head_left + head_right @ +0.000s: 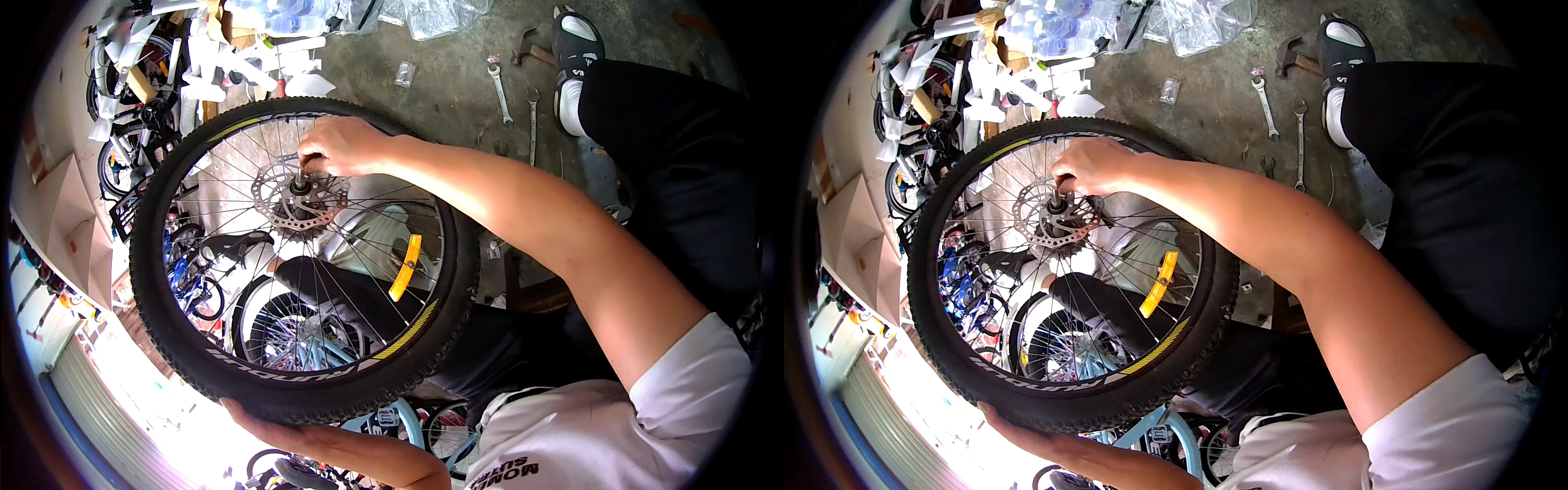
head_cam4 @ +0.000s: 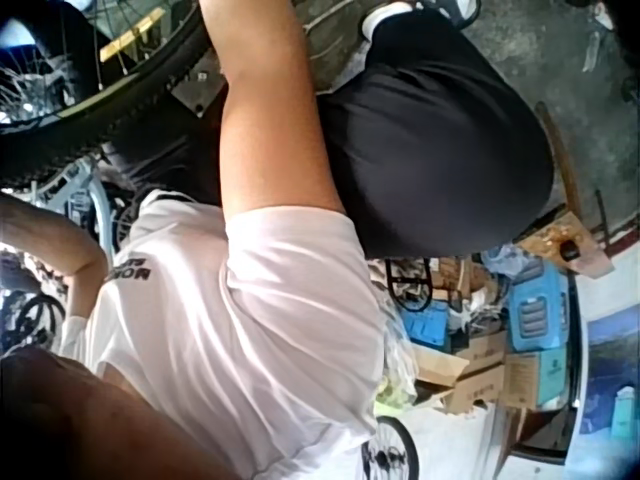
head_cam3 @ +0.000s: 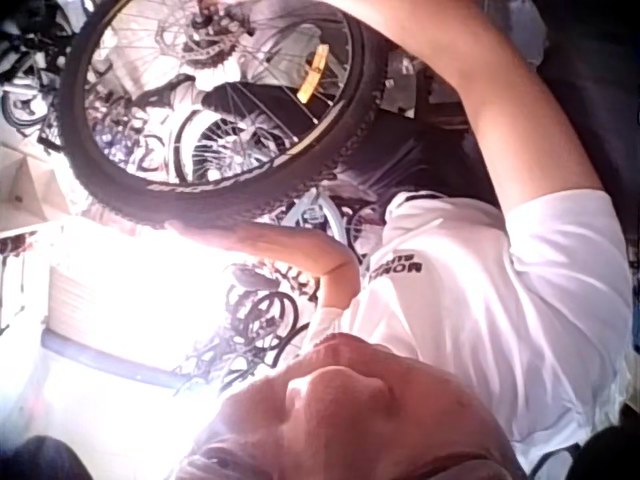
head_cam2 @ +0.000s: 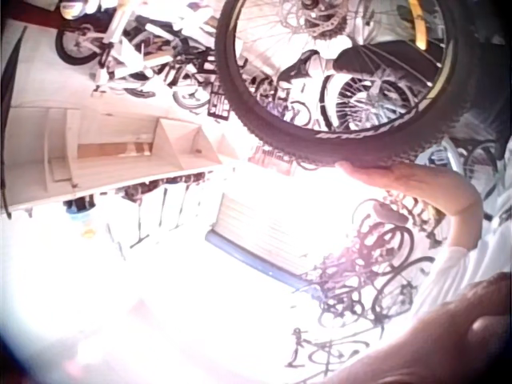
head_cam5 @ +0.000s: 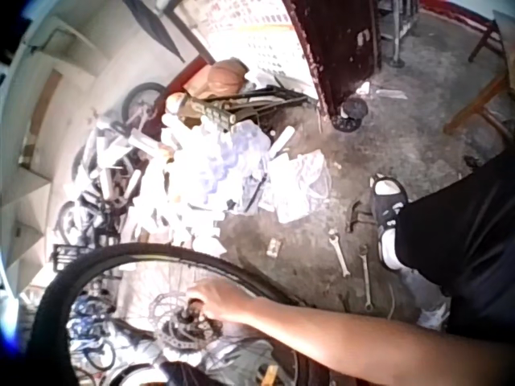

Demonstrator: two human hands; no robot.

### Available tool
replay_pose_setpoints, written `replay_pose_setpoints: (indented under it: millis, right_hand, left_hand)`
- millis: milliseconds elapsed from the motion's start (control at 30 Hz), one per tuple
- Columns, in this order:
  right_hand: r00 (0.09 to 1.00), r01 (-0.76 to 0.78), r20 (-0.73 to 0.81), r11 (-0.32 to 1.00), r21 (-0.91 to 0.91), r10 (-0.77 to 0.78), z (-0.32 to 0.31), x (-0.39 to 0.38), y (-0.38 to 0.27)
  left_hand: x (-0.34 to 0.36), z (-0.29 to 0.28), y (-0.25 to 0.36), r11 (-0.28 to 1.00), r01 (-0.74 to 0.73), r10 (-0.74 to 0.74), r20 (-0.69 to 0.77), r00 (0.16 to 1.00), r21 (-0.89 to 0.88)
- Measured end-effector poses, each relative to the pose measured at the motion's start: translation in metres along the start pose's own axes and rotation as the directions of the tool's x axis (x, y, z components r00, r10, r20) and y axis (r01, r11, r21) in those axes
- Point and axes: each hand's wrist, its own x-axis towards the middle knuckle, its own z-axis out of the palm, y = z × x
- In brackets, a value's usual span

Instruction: The person unscrews and removes a small component from the axle of a bicycle wheel, rotates the wheel, and then picks up a tool to continue working on a different part of the wheel assembly.

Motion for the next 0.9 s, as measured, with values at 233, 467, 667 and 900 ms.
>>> replay_pose_setpoints:
  millis: [233, 467, 667, 900]
  right_hand:
    - [0.993, -0.118, 0.032, 0.984, 0.135, 0.115, -0.013, -0.013, 0.002]
    - [0.999, -0.052, 0.009, 0.997, 0.052, 0.052, -0.019, -0.021, 0.004]
    - [1.000, -0.003, 0.029, 1.000, -0.023, 0.003, -0.023, -0.016, -0.007]
    - [0.948, -0.317, 0.101, 0.923, 0.219, 0.302, -0.025, -0.013, -0.005]
  left_hand:
    - [0.000, -0.007, -0.001, 1.000, 0.007, -0.007, -0.020, 1.000, -0.014]
    - [0.016, -0.036, -0.017, 0.992, -0.067, 0.076, -0.083, 0.994, 0.109]
    - [-0.005, -0.019, -0.004, 0.994, -0.067, 0.083, -0.206, 0.975, 0.081]
    - [-0.022, -0.015, -0.008, 0.996, -0.090, 0.089, -0.071, 0.993, -0.004]
